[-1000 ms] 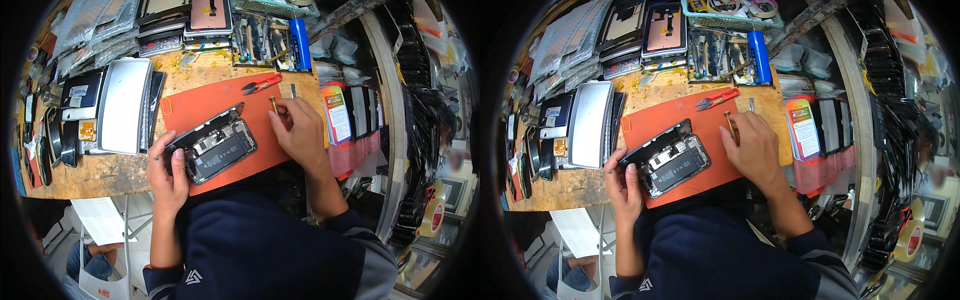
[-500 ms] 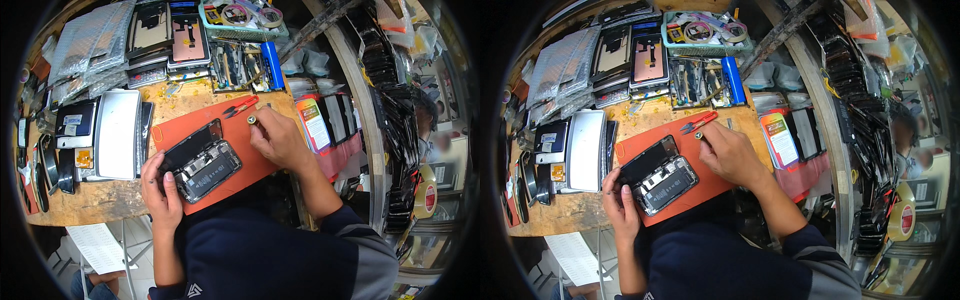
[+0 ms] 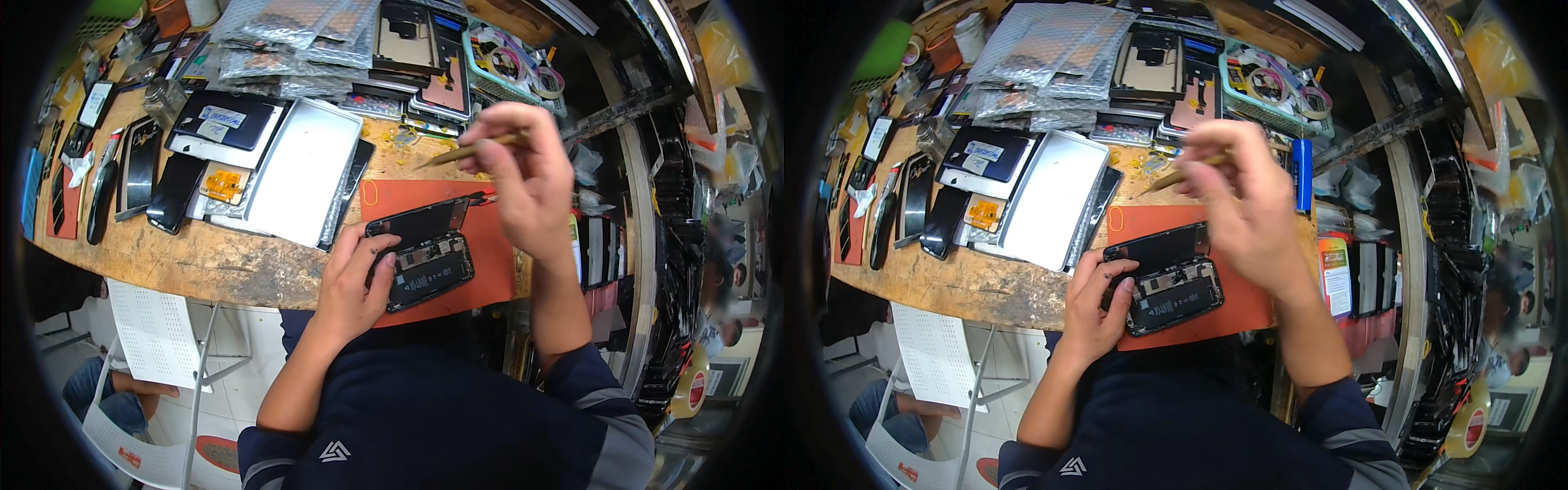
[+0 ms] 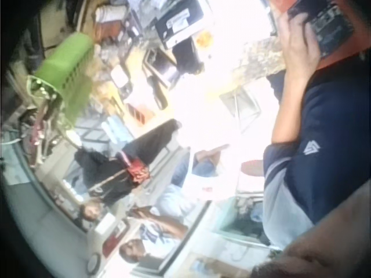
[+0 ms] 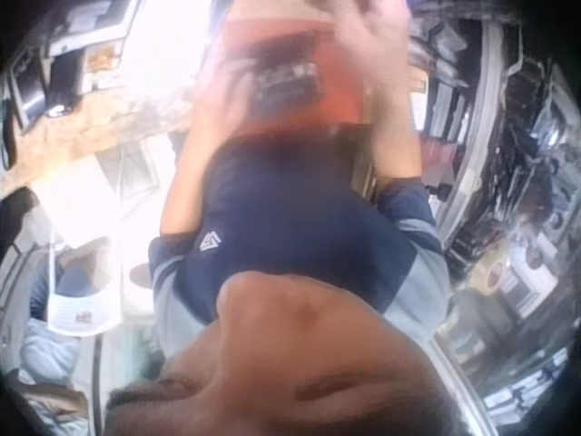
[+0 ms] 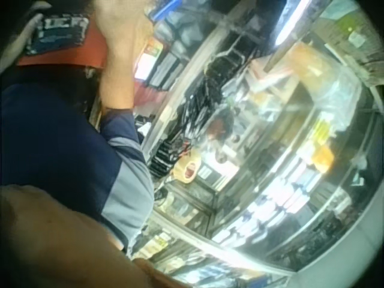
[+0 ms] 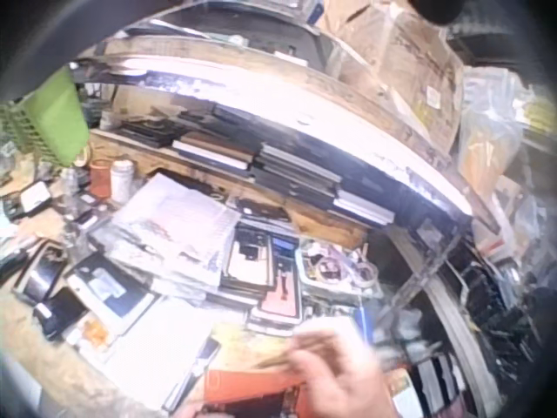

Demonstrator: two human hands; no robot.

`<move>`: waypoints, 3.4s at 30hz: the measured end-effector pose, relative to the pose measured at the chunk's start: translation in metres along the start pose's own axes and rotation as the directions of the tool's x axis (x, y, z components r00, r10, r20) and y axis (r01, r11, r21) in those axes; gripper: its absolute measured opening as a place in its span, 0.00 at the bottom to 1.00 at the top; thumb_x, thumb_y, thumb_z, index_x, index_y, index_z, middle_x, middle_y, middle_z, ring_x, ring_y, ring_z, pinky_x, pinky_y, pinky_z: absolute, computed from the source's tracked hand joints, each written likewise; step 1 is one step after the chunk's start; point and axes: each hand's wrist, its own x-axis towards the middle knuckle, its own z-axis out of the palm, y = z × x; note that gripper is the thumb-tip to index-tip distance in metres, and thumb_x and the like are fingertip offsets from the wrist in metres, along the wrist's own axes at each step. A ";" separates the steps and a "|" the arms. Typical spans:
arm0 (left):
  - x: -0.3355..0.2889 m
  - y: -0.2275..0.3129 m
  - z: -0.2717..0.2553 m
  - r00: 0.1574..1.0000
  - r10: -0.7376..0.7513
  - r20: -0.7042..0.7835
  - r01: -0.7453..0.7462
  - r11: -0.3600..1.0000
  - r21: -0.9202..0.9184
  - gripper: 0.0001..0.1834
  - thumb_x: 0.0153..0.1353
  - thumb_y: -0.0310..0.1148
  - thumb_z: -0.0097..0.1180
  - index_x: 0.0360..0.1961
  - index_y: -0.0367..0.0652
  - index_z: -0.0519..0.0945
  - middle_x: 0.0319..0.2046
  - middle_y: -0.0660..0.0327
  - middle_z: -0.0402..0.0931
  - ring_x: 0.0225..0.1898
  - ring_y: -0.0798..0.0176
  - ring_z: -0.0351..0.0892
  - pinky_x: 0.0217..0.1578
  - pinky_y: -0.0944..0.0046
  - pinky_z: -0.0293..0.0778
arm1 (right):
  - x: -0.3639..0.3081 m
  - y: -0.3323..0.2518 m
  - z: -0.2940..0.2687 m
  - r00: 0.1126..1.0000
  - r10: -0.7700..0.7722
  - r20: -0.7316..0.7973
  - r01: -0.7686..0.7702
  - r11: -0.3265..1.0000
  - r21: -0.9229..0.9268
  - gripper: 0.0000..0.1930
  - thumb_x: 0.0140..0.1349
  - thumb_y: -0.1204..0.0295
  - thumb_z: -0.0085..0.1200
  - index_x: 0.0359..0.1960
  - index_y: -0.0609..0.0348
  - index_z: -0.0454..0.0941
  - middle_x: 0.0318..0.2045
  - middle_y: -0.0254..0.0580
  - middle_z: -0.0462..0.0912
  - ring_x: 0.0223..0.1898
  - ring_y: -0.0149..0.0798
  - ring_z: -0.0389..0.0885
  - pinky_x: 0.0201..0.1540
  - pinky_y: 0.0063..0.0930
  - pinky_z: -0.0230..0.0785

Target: The person removes protective tape from a smartphone battery, uses a screwdriver to pry it, and installs it into a disassembled smartphone. They then connect the battery ribbon cable, close the device, and test the screen.

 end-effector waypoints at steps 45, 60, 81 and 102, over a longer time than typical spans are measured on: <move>0.001 0.009 0.012 0.987 -0.071 -0.142 0.085 0.992 0.090 0.08 0.65 0.25 0.68 0.45 0.39 0.86 0.65 0.42 0.73 0.62 0.41 0.79 0.64 0.48 0.74 | -0.046 0.017 0.011 0.974 0.224 0.022 -0.224 0.959 0.171 0.09 0.74 0.77 0.60 0.52 0.67 0.80 0.36 0.36 0.85 0.34 0.24 0.85 0.34 0.19 0.77; -0.002 0.018 0.021 0.989 -0.044 -0.139 0.067 0.984 0.165 0.09 0.59 0.22 0.74 0.42 0.37 0.90 0.69 0.44 0.68 0.62 0.47 0.81 0.60 0.52 0.79 | -0.079 0.038 -0.001 0.966 0.256 0.035 -0.257 0.946 0.196 0.10 0.74 0.76 0.60 0.53 0.67 0.80 0.35 0.37 0.85 0.35 0.25 0.83 0.37 0.22 0.76; 0.000 0.022 0.017 0.994 -0.006 -0.111 0.033 0.969 0.244 0.05 0.61 0.23 0.71 0.39 0.41 0.90 0.67 0.43 0.69 0.57 0.49 0.80 0.48 0.57 0.79 | -0.083 0.036 -0.002 0.955 0.296 0.002 -0.288 0.930 0.227 0.10 0.73 0.77 0.60 0.52 0.66 0.80 0.36 0.37 0.85 0.36 0.25 0.85 0.37 0.22 0.77; 0.000 0.021 0.009 0.997 0.066 -0.037 -0.047 0.922 0.384 0.04 0.67 0.24 0.65 0.41 0.38 0.89 0.63 0.42 0.72 0.53 0.53 0.79 0.44 0.60 0.76 | -0.084 0.034 -0.006 0.953 0.303 0.006 -0.295 0.926 0.233 0.11 0.74 0.77 0.60 0.54 0.68 0.80 0.37 0.38 0.85 0.38 0.26 0.85 0.39 0.23 0.79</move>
